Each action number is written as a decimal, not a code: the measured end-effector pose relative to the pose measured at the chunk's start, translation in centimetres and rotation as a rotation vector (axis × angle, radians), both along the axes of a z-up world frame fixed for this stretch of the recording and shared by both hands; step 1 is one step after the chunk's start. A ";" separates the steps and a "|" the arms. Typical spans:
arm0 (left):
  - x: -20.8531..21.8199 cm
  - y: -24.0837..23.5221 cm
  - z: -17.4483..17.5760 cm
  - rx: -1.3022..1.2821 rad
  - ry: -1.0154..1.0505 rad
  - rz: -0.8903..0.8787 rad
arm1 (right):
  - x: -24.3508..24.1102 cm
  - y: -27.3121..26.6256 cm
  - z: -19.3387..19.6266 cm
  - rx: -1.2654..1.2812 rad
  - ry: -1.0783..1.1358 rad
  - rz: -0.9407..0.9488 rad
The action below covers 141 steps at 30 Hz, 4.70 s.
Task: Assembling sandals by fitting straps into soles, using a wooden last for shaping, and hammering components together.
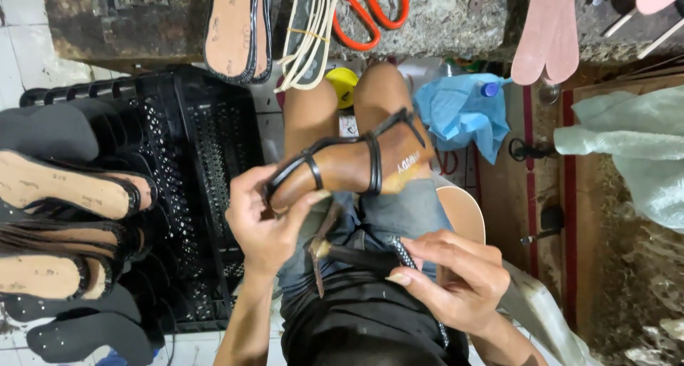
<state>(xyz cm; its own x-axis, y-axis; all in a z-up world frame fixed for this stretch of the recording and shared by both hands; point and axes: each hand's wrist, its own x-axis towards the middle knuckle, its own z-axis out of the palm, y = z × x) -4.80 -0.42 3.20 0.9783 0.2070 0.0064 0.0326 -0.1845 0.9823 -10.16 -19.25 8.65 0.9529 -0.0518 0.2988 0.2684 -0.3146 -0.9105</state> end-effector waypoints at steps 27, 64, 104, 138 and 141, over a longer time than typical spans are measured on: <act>-1.6 -2.3 1.0 0.624 -1.037 -0.447 | -1.7 -1.4 -4.3 0.610 0.549 0.091; -0.5 -2.2 0.9 0.777 -1.000 -0.440 | -0.2 -1.7 -3.7 0.537 0.701 0.216; 0.0 1.3 -6.0 1.026 -0.437 -0.404 | 2.6 2.0 -8.5 0.393 0.777 0.119; 1.2 2.1 -4.9 0.862 -0.271 -0.472 | 2.6 3.3 -8.7 0.628 0.698 0.018; 1.7 2.0 -4.4 0.838 -0.253 -0.472 | 2.2 3.6 -10.0 0.660 0.707 0.005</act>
